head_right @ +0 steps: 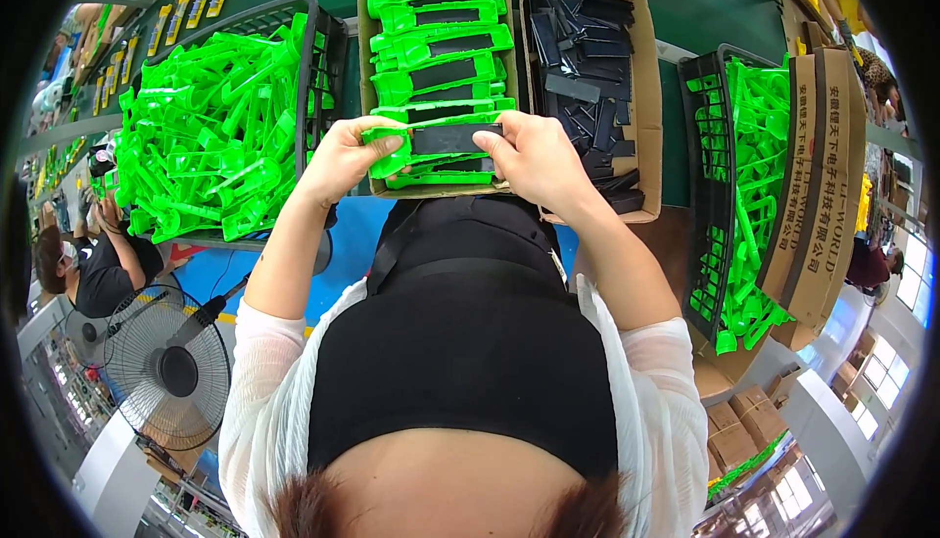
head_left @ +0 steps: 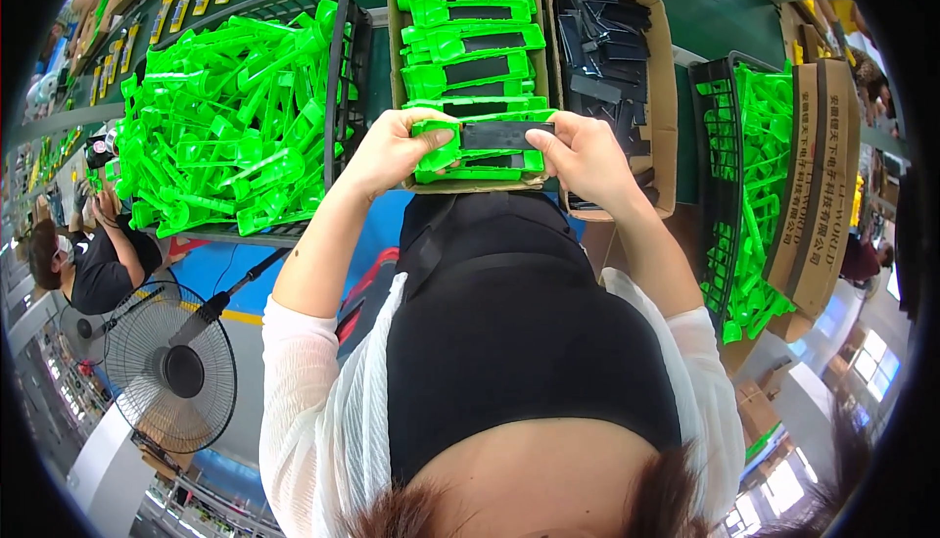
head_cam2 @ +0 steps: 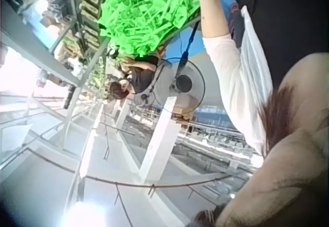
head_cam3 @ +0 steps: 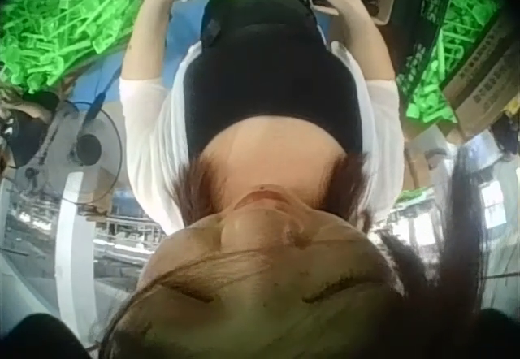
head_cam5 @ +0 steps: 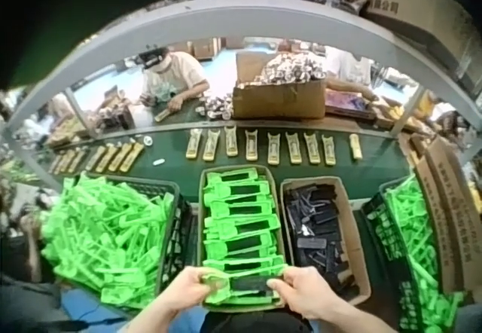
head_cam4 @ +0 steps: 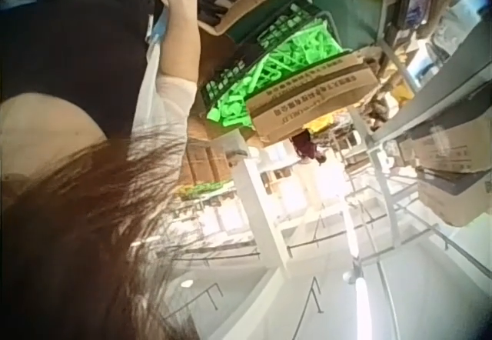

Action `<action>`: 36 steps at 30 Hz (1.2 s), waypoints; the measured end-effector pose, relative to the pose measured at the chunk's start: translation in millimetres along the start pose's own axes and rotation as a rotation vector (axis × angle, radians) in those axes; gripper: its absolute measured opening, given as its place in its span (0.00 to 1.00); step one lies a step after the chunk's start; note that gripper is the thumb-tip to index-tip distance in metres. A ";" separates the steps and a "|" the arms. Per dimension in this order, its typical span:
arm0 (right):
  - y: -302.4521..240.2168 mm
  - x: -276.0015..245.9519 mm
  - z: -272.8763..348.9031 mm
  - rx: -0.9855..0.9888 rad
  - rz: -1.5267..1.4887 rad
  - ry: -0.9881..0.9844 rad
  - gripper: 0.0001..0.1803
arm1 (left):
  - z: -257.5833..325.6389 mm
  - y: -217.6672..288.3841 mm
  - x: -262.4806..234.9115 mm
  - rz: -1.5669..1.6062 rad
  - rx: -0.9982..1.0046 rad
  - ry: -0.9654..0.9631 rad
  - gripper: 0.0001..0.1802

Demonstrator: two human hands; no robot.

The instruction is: Assembling plastic components by inserting black strips into green plastic frames.

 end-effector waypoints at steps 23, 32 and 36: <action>44.4 15.6 -21.9 -0.043 0.002 0.143 0.18 | -40.8 8.3 36.0 -1.194 0.079 0.104 0.14; 77.8 42.5 -25.0 -0.017 -0.729 -0.055 0.30 | -74.1 23.2 23.9 -1.227 0.025 0.050 0.13; 87.7 61.8 -0.2 -0.142 0.522 0.140 0.19 | -130.0 55.5 -32.1 -1.610 0.389 0.311 0.12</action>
Point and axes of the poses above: each hand's wrist, its own z-axis away from the middle knuckle, its own x-axis out of the palm, y = z × x, the point moved 3 cm from there along -z, towards the middle knuckle, and after that the axes turned 11 degrees about -y, right-handed, at the moved point
